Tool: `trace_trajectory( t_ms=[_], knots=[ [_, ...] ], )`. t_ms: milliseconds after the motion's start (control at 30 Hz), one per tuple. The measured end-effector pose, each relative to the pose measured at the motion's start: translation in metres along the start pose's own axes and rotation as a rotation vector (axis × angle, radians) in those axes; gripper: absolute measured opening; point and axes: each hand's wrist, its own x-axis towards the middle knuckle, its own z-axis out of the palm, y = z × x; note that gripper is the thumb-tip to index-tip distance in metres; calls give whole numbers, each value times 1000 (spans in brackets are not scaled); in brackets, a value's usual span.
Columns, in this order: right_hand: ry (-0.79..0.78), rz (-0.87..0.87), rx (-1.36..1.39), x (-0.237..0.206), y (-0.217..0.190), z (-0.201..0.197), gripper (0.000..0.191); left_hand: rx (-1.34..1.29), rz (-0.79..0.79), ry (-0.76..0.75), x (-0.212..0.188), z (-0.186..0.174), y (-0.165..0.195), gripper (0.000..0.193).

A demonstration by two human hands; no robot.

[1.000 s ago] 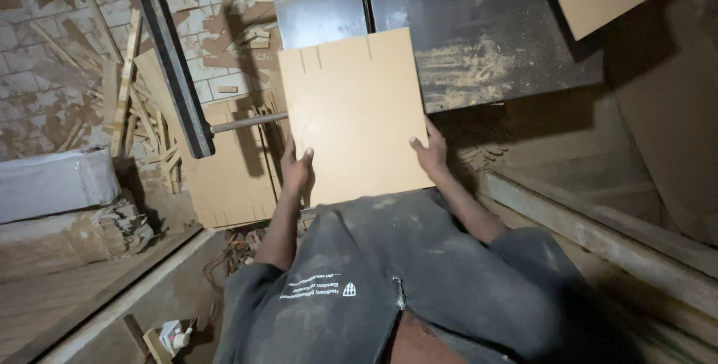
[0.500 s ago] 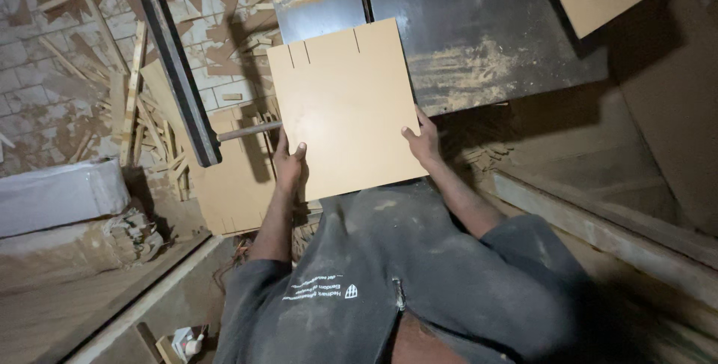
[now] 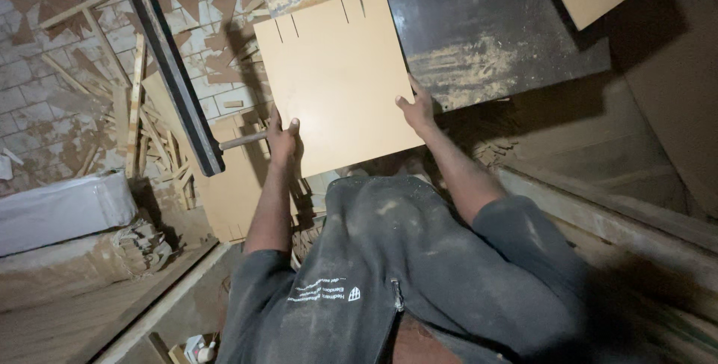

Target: The person cuts slots into flat wood panels on a table saw. They align each panel against the fence, push it over the blade to make a cut, rotate the panel to cut additional slots, and place finished panels onto a stack beside the saw.

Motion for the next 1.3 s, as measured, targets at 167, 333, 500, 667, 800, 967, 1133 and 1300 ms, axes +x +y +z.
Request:
trace_trajectory(
  t_ms=[167, 333, 500, 667, 800, 967, 1133, 1300],
  knots=[
    [-27, 35, -143, -30, 27, -10, 70, 37, -32, 53, -30, -1, -17, 74],
    [-169, 179, -101, -86, 67, -26, 79, -286, -134, 113, -106, 2, -20, 76],
    [-193, 39, -572, -81, 35, -28, 100, 299, -13, 108, -134, -10, -16, 71],
    [-384, -717, -661, -40, -89, 4, 90, 428, 304, 86, -139, -9, -2, 72],
    [-526, -1310, -859, -23, -189, 36, 74, 664, 318, 34, -151, 0, 34, 79],
    [-918, -1319, -1237, -14, -235, 32, 18, 1022, 418, -120, -168, 0, 83, 95],
    [-925, -1128, -1094, -28, -221, 9, 6, 1230, 472, -97, -178, -15, 116, 94],
    [-580, -796, -875, -30, -220, -34, 20, 879, 897, 728, -177, -13, 123, 94]
  ],
)
